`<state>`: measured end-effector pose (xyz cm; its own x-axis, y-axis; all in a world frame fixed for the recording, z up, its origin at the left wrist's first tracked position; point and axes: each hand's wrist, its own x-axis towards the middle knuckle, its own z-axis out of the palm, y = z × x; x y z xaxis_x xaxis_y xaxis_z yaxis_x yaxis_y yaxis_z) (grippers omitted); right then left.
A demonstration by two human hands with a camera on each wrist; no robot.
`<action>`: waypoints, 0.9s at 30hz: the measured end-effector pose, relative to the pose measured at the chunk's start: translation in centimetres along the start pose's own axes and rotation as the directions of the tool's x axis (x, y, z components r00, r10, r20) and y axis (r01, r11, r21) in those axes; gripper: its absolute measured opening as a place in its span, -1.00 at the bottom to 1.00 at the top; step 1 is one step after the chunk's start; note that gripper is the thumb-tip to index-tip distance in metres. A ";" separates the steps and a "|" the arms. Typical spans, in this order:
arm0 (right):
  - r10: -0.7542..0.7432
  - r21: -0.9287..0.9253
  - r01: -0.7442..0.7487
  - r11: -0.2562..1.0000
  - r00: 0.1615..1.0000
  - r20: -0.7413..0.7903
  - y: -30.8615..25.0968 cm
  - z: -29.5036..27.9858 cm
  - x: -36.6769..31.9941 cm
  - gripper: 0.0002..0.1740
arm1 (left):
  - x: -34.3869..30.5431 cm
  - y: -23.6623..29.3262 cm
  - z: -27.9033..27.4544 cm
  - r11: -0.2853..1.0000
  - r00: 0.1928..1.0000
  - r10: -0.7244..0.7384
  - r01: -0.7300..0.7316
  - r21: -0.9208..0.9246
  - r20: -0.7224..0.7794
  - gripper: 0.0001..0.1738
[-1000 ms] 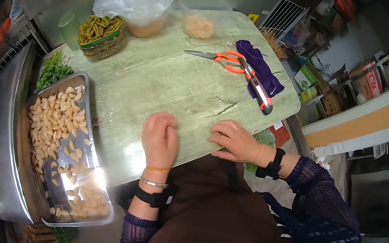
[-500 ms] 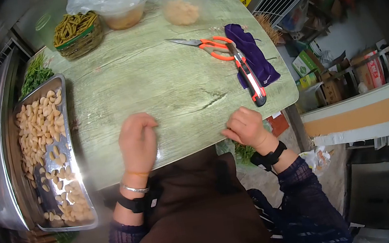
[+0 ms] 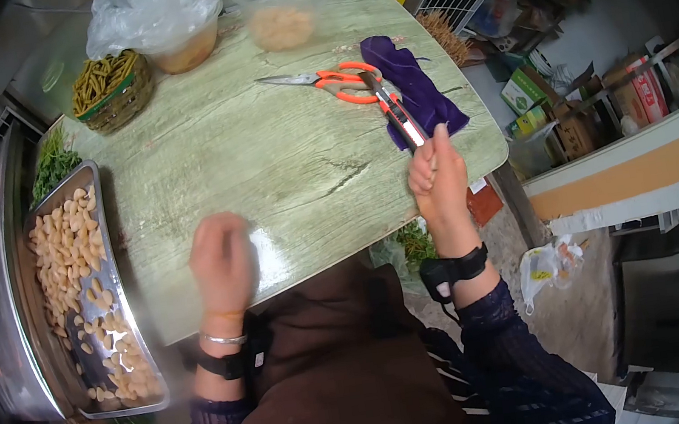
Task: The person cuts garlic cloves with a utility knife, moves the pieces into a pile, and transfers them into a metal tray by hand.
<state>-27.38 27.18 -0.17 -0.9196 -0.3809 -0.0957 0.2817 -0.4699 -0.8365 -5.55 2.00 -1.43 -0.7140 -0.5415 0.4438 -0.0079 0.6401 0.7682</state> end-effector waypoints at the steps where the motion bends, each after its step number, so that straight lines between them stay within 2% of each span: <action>1: 0.121 0.239 -0.132 0.962 0.991 0.060 -0.7 -0.5 0.1 -0.45 | -0.1 0.0 0.2 1.000 1.000 -0.014 0.014 0.015 -0.007 -0.90; 2: 0.220 0.452 -0.263 0.852 0.964 0.146 -1.2 -0.7 0.1 -0.43 | -0.1 0.1 0.4 0.999 1.000 -0.027 0.027 0.028 -0.014 -0.91; 6: 0.438 0.566 -0.337 0.752 0.898 -0.047 -3.3 0.5 -1.4 -0.47 | 0.0 -0.2 0.2 0.996 0.998 0.052 -0.055 0.071 0.038 -0.92; 7: 0.408 0.506 -0.326 0.798 0.911 -0.058 -3.6 0.4 -2.0 -0.58 | 0.0 -0.3 0.2 0.996 0.998 0.056 -0.058 0.060 0.037 -0.92; 9: 0.262 0.080 -0.261 0.962 0.965 -0.009 -3.3 -2.2 -2.8 -0.67 | -0.1 -0.6 0.2 0.998 0.998 0.058 -0.060 0.037 0.036 -0.92; 10: 0.202 -0.145 -0.194 0.970 0.979 0.039 -3.3 -2.8 -3.4 -0.71 | -0.1 -0.7 0.1 0.998 0.998 0.056 -0.057 0.024 0.035 -0.92; 11: 0.151 -0.410 -0.110 0.905 0.986 0.068 -3.3 -3.1 -4.2 -0.75 | -0.2 -0.8 0.2 0.999 0.998 0.052 -0.053 0.012 0.033 -0.92; 12: 0.113 -0.641 -0.016 0.767 0.987 0.111 -3.5 -2.8 -5.2 -0.78 | -0.2 -0.8 0.1 0.999 0.998 0.039 -0.040 0.010 0.041 -0.92; 13: 0.089 -0.819 0.084 0.567 0.983 0.163 -3.7 -2.6 -6.1 -0.79 | -0.2 -0.7 0.1 1.000 0.999 0.026 -0.026 0.008 0.046 -0.92; 15: 0.092 -0.937 0.226 0.264 0.962 0.258 -3.9 -2.9 -7.6 -0.73 | -0.3 -0.7 0.1 1.000 0.999 0.014 -0.015 0.005 0.047 -0.92; 16: 0.104 -0.951 0.293 0.101 0.947 0.303 -4.0 -2.9 -8.0 -0.68 | -0.3 -0.8 0.1 1.000 0.999 0.018 -0.018 0.002 0.044 -0.92; 19: 0.118 -0.962 0.271 0.038 0.955 0.273 -4.0 -2.5 -7.7 -0.63 | -0.2 -0.9 0.2 1.000 0.999 0.023 -0.023 -0.001 0.043 -0.92; 22: 0.160 -0.907 0.414 -0.081 0.903 0.398 -4.3 -2.0 -6.6 -0.63 | -0.2 -0.7 0.0 1.000 0.999 0.024 -0.025 0.003 0.042 -0.92; 25: 0.280 -0.886 0.431 -0.171 0.883 0.376 -4.8 -1.4 -6.0 -0.70 | -0.1 -0.3 0.0 1.000 1.000 0.010 -0.009 -0.016 0.029 -0.93; 27: 0.267 -0.866 0.483 -0.127 0.858 0.439 -4.5 -1.8 -6.1 -0.73 | -0.1 -0.1 0.1 1.000 0.999 -0.003 0.004 -0.014 0.042 -0.92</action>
<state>-23.49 33.07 3.24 -0.5935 -0.8019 -0.0682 -0.7174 0.5655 -0.4069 -5.53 2.09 -1.57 -0.7426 -0.5203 0.4217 -0.0011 0.6306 0.7761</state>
